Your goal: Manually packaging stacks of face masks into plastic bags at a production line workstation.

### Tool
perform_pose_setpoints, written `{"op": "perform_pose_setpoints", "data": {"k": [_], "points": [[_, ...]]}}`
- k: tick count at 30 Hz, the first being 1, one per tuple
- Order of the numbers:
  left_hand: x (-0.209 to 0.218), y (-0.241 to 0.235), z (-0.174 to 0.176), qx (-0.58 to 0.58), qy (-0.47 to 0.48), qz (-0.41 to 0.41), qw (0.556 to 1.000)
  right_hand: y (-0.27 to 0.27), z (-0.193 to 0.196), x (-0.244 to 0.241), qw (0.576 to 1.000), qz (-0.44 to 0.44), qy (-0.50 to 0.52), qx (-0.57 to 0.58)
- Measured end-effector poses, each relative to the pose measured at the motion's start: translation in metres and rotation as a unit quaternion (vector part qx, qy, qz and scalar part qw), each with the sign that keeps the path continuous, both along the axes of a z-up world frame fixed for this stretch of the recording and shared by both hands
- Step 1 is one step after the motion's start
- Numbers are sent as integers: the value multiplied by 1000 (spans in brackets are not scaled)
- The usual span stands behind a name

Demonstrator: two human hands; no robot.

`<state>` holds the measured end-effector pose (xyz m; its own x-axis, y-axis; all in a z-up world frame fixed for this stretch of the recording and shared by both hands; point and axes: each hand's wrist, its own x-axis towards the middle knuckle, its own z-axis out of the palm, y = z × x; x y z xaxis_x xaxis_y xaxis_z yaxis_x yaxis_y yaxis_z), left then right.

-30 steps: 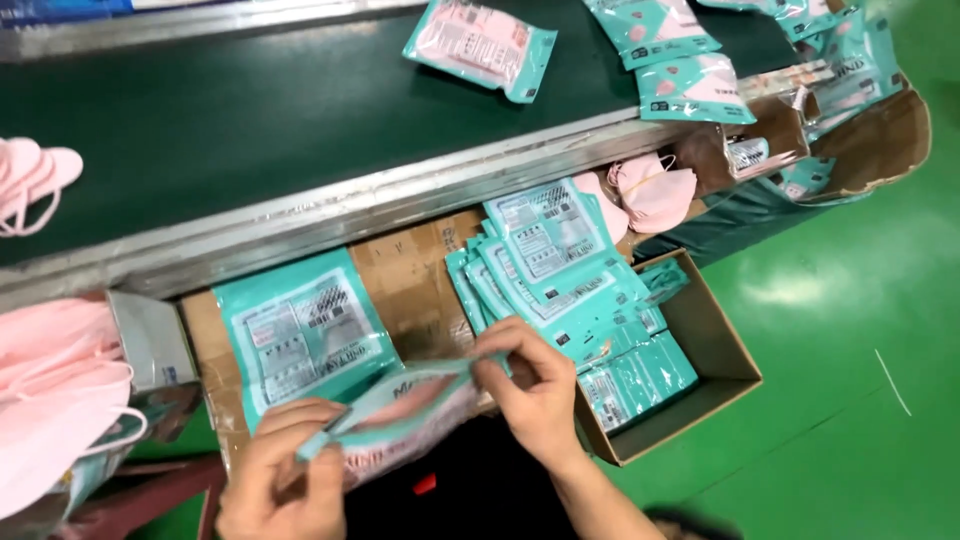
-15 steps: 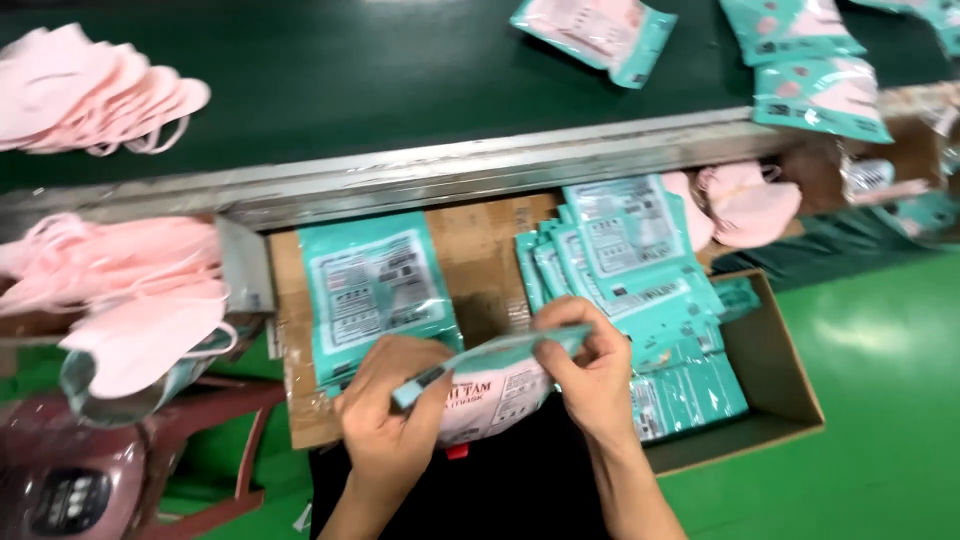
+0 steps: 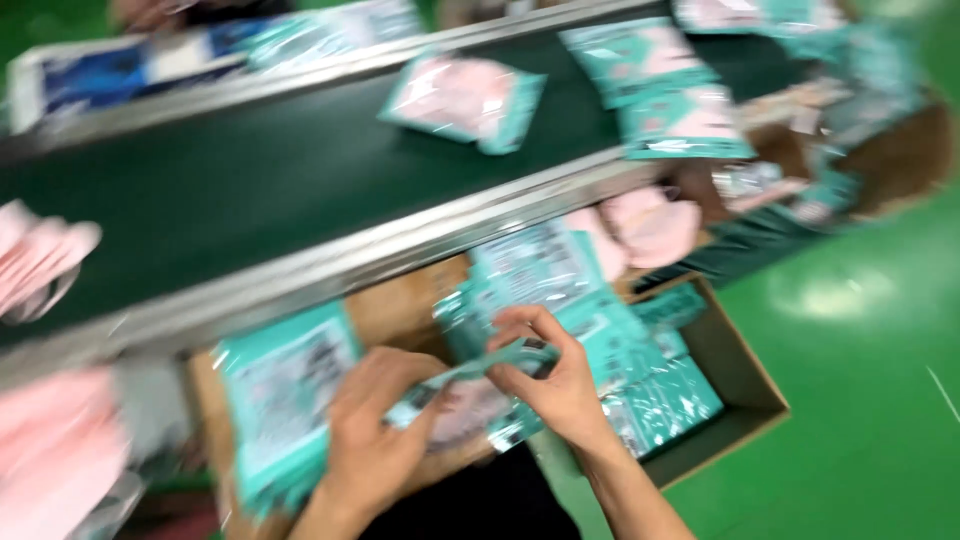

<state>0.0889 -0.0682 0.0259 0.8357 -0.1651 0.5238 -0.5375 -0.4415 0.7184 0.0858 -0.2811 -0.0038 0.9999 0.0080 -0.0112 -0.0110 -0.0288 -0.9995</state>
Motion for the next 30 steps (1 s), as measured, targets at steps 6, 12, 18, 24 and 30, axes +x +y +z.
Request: {"op": "perform_pose_setpoints", "data": {"k": [6,12,18,24,30], "points": [[128,-29,49,115,-344,73,929,-224,-60,72,924,-331,-124,-147],[222,-92,-30,339,-183,85,919,-569,-236,119,739,-636,41,-218],[224,-101,-62,346,-72,35,935,-634,-239,152,825,-539,158,67],[229,-106,-63,376,-69,35,923,-661,-181,211,787,-615,-10,-48],[228,-109,-63,375,-61,42,924,-649,-188,122,831,-485,-73,-264]]}}
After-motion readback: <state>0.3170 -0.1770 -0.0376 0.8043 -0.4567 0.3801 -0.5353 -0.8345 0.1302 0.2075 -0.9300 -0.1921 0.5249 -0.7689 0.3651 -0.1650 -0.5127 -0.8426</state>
